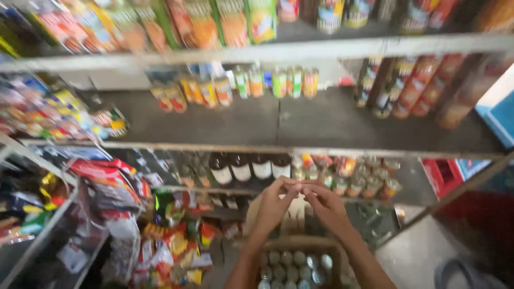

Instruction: Packing various canned goods from a shelf into a cardboard box.

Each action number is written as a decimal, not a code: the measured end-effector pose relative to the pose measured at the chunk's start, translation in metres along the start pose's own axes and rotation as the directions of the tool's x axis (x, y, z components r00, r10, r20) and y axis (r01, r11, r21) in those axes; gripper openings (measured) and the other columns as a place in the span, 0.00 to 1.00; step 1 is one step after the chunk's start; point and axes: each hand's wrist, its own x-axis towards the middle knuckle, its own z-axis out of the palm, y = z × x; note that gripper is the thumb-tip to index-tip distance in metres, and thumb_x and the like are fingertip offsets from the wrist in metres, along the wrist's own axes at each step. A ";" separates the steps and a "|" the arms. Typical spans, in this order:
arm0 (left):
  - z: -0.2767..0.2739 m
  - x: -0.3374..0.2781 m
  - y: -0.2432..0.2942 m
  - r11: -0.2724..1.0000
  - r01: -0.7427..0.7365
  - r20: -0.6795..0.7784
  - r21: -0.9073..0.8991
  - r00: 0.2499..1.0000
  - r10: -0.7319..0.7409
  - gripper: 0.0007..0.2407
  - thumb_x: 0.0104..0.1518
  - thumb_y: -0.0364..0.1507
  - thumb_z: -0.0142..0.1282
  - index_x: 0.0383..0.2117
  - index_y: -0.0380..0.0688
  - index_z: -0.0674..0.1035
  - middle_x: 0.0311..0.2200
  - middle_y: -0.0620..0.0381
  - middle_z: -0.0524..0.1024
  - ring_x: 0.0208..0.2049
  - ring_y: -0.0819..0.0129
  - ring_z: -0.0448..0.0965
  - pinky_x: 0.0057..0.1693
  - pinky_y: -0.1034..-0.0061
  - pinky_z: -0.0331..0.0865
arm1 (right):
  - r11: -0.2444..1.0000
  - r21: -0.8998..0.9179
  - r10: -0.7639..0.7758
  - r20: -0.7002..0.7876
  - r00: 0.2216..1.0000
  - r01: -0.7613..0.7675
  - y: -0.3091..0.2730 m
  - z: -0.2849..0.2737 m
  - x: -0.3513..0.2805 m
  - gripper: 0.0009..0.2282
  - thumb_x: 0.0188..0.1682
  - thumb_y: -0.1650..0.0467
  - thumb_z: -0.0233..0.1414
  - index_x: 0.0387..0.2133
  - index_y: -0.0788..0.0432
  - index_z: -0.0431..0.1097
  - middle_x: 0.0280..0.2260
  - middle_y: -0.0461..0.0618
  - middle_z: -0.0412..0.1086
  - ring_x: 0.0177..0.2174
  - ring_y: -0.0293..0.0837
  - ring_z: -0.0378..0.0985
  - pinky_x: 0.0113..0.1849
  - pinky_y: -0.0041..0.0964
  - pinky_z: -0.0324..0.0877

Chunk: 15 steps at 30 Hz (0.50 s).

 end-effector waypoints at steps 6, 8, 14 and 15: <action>-0.052 0.075 0.135 0.940 -0.338 -0.071 0.049 0.937 0.341 0.09 0.63 0.30 0.61 0.36 0.36 0.77 0.29 0.58 0.80 0.32 0.78 0.78 0.39 0.78 0.71 | 0.786 -0.306 -0.543 0.074 0.836 0.537 -0.161 0.026 0.067 0.08 0.53 0.75 0.52 0.42 0.64 0.75 0.47 0.49 0.73 0.47 0.41 0.75 0.48 0.36 0.70; -0.067 0.103 0.175 0.887 -0.452 -0.086 0.097 0.884 0.460 0.08 0.65 0.31 0.59 0.36 0.37 0.76 0.31 0.57 0.81 0.35 0.76 0.81 0.41 0.77 0.74 | 0.640 -0.424 -0.668 0.105 0.737 0.640 -0.209 0.032 0.091 0.08 0.52 0.76 0.53 0.42 0.63 0.76 0.48 0.48 0.74 0.48 0.42 0.75 0.50 0.37 0.70; -0.082 0.150 0.261 0.730 -0.563 -0.117 0.387 0.756 0.644 0.09 0.64 0.30 0.55 0.44 0.37 0.76 0.40 0.48 0.79 0.40 0.64 0.84 0.45 0.71 0.76 | 0.607 -0.398 -0.758 -0.029 0.651 0.688 -0.288 0.034 0.203 0.18 0.53 0.75 0.53 0.56 0.61 0.60 0.53 0.53 0.69 0.49 0.42 0.75 0.49 0.35 0.74; -0.080 0.159 0.265 0.679 -0.617 -0.084 0.398 0.712 0.697 0.09 0.64 0.29 0.55 0.45 0.36 0.76 0.43 0.45 0.76 0.42 0.59 0.84 0.48 0.68 0.76 | 0.611 -0.360 -0.769 -0.055 0.637 0.705 -0.291 0.027 0.230 0.20 0.56 0.74 0.54 0.60 0.60 0.57 0.52 0.55 0.69 0.49 0.42 0.76 0.49 0.35 0.74</action>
